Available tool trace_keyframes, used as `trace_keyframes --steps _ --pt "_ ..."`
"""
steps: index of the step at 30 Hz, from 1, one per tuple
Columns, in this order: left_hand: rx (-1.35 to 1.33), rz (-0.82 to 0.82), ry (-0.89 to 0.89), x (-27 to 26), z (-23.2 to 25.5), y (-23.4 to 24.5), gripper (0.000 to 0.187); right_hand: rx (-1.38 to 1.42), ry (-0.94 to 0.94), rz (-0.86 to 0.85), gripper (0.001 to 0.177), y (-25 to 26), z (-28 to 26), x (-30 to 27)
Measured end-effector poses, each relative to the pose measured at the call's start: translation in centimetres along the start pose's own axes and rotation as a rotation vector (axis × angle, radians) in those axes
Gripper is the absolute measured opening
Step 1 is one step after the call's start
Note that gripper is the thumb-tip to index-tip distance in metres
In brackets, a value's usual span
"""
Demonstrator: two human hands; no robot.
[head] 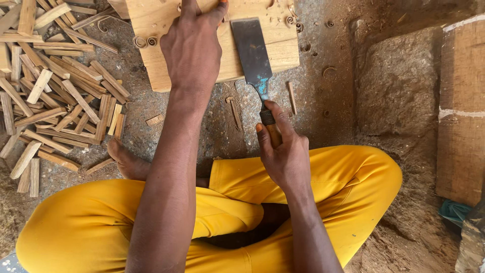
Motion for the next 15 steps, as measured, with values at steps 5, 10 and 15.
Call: trace_keyframes --steps 5,10,15 --pt "-0.023 -0.037 0.040 0.1 -0.3 -0.4 0.044 -0.002 -0.023 -0.023 0.039 0.5 -0.7 -0.2" --pt "-0.028 -0.048 0.055 0.1 -0.3 -0.6 0.036 -0.006 -0.066 -0.060 0.041 0.6 -0.8 -0.4" --pt "0.007 0.016 0.038 -0.2 -0.1 -0.5 0.034 -0.014 0.018 -0.065 0.044 0.1 -1.4 -0.5"
Point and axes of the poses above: each hand's wrist, its own x-axis towards the middle knuckle, its own y-axis out of the back of the hand, z = x × y, the point moved 6 cm from there along x, towards the middle knuckle, and after that the axes turned 10 degrees about -z, right-handed, at the moved point
